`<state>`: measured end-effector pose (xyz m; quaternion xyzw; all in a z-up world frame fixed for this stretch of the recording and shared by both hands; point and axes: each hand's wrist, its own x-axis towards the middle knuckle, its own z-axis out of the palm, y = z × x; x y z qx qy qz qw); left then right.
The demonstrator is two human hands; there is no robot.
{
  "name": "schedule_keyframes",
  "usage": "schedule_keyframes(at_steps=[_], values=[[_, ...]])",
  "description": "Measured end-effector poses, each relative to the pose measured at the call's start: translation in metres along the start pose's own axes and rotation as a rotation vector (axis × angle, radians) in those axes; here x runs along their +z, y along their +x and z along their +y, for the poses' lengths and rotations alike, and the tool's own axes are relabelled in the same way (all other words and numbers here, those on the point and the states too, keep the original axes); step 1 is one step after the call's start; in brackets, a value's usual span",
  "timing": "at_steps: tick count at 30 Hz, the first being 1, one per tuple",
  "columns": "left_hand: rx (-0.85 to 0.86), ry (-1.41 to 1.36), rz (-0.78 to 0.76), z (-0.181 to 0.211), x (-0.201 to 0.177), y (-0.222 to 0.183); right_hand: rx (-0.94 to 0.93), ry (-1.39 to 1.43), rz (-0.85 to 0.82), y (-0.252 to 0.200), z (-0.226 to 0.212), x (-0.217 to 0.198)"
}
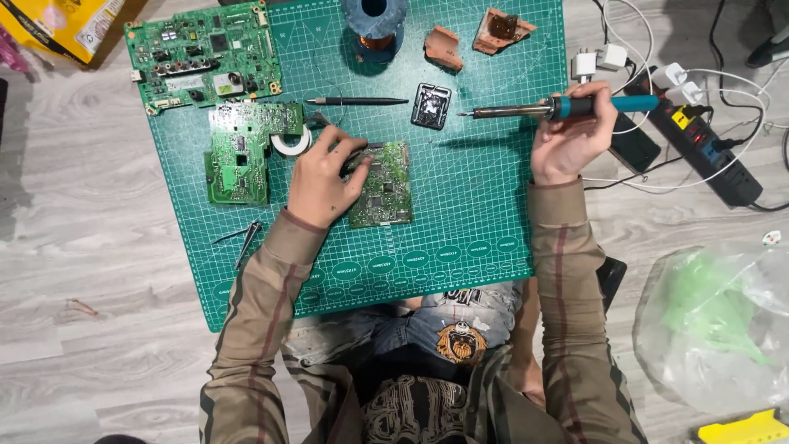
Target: Desoldering electronic components from a printed circuit board using a soldering iron.
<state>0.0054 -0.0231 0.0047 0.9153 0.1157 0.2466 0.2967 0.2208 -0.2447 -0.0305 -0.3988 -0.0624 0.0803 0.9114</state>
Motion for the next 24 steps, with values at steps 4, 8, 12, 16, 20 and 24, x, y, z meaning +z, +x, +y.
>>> schedule_keyframes(at_steps=[4, 8, 12, 16, 20, 24], values=[[0.046, -0.056, -0.043, 0.018, -0.011, 0.011, -0.003, 0.019, 0.001, 0.002, -0.001, 0.001], [0.140, -0.026, -0.173, 0.024, -0.007, 0.017, -0.010, 0.023, -0.007, 0.003, -0.002, -0.001], [0.318, 0.280, -0.213, 0.024, -0.005, 0.030, -0.002, 0.050, -0.006, 0.004, -0.002, -0.004], [0.413, 0.250, -0.223, 0.015, 0.004, 0.047, -0.001, 0.039, -0.016, 0.003, -0.003, -0.001], [0.601, 0.395, -0.205, 0.008, 0.016, 0.064, 0.008, 0.022, -0.034, 0.002, -0.003, 0.000], [0.676, 0.427, -0.232, -0.004, 0.032, 0.074, 0.021, 0.050, -0.029, 0.003, -0.004, -0.002]])
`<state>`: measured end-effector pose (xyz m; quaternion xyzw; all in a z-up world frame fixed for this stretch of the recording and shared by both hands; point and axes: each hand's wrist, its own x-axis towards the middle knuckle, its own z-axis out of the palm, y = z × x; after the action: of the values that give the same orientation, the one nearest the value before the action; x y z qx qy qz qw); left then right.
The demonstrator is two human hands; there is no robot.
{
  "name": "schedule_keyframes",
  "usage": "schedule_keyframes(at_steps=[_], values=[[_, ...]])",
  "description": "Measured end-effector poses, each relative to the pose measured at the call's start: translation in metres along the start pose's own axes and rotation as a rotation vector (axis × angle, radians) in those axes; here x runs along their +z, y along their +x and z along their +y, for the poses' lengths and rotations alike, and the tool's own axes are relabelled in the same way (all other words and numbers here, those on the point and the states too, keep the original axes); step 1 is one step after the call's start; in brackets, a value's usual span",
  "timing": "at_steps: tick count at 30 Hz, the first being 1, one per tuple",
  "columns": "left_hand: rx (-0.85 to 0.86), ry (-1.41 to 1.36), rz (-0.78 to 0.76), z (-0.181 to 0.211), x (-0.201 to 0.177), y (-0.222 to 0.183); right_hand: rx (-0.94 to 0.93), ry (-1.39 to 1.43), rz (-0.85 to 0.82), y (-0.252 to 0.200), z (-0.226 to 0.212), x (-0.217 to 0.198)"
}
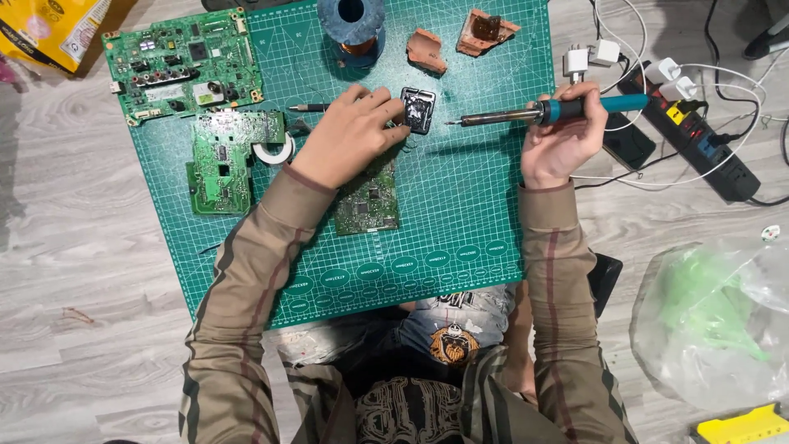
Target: Desoldering electronic components from a printed circuit board using a soldering iron.
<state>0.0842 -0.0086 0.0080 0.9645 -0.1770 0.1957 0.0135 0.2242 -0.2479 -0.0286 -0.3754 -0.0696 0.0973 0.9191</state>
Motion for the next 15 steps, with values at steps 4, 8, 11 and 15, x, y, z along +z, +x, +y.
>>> schedule_keyframes(at_steps=[4, 8, 11, 15], values=[[0.037, -0.016, 0.003, -0.0053, 0.0035, 0.0040, 0.011, -0.006, 0.038, 0.0001, -0.0007, -0.0016], [0.064, -0.023, -0.039, -0.0071, 0.0063, 0.0053, -0.001, 0.017, 0.052, 0.0009, 0.0007, -0.0011], [0.074, -0.028, -0.052, -0.0077, 0.0073, 0.0062, -0.013, 0.020, 0.044, 0.0007, 0.0005, 0.0002], [0.077, -0.035, -0.047, -0.0078, 0.0065, 0.0084, -0.004, 0.026, 0.027, 0.0009, 0.0005, -0.0008]])
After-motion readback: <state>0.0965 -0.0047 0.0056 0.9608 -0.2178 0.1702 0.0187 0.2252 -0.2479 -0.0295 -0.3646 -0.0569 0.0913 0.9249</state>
